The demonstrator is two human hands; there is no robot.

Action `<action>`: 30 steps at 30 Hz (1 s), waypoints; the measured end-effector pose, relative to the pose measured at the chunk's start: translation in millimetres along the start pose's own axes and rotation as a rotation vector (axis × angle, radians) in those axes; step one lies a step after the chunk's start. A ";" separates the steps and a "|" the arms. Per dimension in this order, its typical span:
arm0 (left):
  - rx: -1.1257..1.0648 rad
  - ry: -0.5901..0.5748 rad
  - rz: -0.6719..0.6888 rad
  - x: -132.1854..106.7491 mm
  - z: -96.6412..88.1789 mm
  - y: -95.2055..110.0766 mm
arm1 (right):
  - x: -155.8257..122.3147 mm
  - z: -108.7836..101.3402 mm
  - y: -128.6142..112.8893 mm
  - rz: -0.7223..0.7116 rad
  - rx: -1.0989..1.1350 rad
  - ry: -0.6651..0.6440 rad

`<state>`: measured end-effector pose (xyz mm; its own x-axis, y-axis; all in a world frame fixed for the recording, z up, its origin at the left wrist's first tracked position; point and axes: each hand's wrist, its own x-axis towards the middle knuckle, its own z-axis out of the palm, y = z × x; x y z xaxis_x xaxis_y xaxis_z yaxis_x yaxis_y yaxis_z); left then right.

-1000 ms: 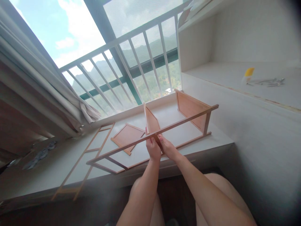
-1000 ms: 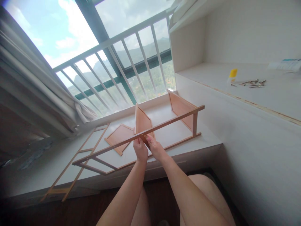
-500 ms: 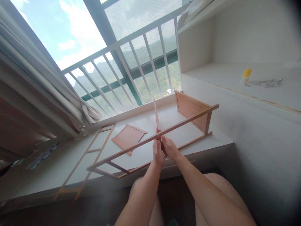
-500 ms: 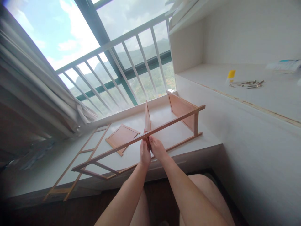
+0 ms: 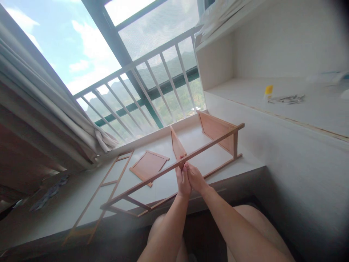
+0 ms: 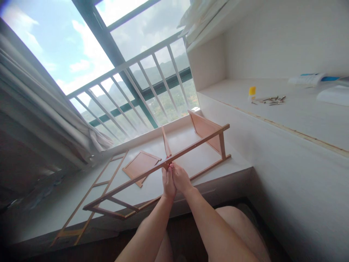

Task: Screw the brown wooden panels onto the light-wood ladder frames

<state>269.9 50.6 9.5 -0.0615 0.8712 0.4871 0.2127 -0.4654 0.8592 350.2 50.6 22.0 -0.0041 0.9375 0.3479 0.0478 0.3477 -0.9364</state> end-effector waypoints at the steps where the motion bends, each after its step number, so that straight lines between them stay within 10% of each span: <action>1: -0.003 0.001 0.003 0.4 -0.4 -0.1 | -0.3 0.7 0.2 -0.008 0.005 -0.001; 14: -0.154 -0.016 -0.084 -0.3 -7.4 -18.6 | 2.8 8.4 7.9 -0.041 -0.065 0.004; 30: -0.208 -0.232 -0.071 14.5 35.9 -33.1 | 6.9 -28.5 9.3 0.038 -0.115 0.119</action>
<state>297.0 84.3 -17.5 0.1596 0.9041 0.3963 0.0099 -0.4029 0.9152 379.1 59.9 17.0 0.1183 0.9392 0.3222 0.1602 0.3022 -0.9397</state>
